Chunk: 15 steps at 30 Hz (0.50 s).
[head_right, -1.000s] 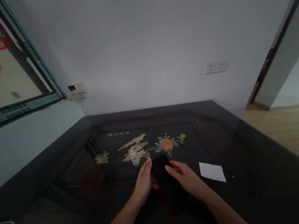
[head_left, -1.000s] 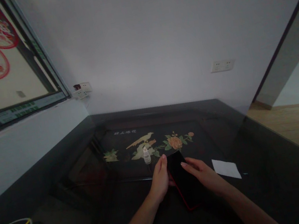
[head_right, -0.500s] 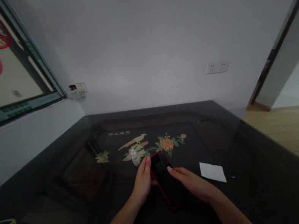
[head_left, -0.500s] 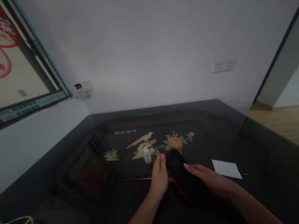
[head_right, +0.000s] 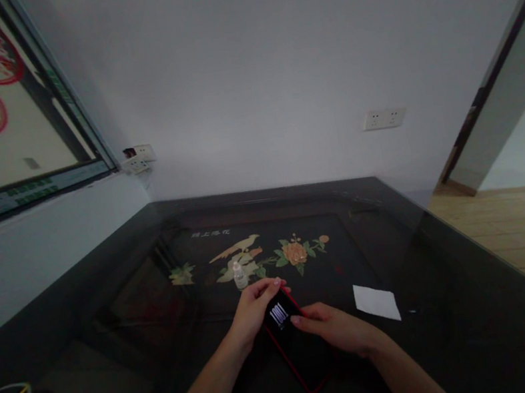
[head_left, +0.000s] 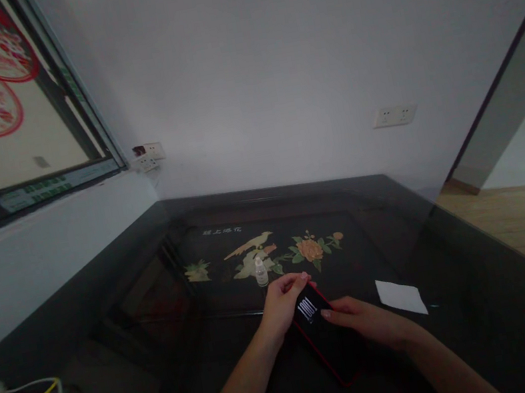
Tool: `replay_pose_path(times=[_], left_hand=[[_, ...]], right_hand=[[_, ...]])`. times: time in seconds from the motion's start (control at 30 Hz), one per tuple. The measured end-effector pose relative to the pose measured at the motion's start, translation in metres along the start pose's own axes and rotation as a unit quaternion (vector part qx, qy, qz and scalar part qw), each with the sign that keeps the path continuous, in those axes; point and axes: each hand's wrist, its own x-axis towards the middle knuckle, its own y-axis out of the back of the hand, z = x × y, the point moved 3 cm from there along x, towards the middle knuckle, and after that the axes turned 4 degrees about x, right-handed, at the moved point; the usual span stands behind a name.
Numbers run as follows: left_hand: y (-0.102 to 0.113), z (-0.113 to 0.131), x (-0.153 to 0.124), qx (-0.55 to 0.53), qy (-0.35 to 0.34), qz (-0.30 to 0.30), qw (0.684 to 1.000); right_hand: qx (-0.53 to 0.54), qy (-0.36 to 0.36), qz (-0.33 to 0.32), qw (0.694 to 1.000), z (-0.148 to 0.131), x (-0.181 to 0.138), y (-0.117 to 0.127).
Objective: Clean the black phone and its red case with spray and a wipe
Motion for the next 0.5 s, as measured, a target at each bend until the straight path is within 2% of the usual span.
replay_pose_path(times=[0.23,0.43,0.5], left_hand=[[0.0023,-0.0002,-0.0036,-0.041,0.024,-0.004,0.999],[-0.0001,0.0032,-0.0016,0.007,-0.022,0.03,0.999],[0.0014,0.004,-0.001,0.011,-0.024,0.056,0.998]], right_hand=[[0.003,-0.008,-0.028,1.0,-0.003,-0.002,-0.0016],[0.058,0.009,-0.062,0.996,-0.0004,0.0025,-0.0024],[0.094,0.023,-0.044,0.994,0.0,0.0056,-0.0006]])
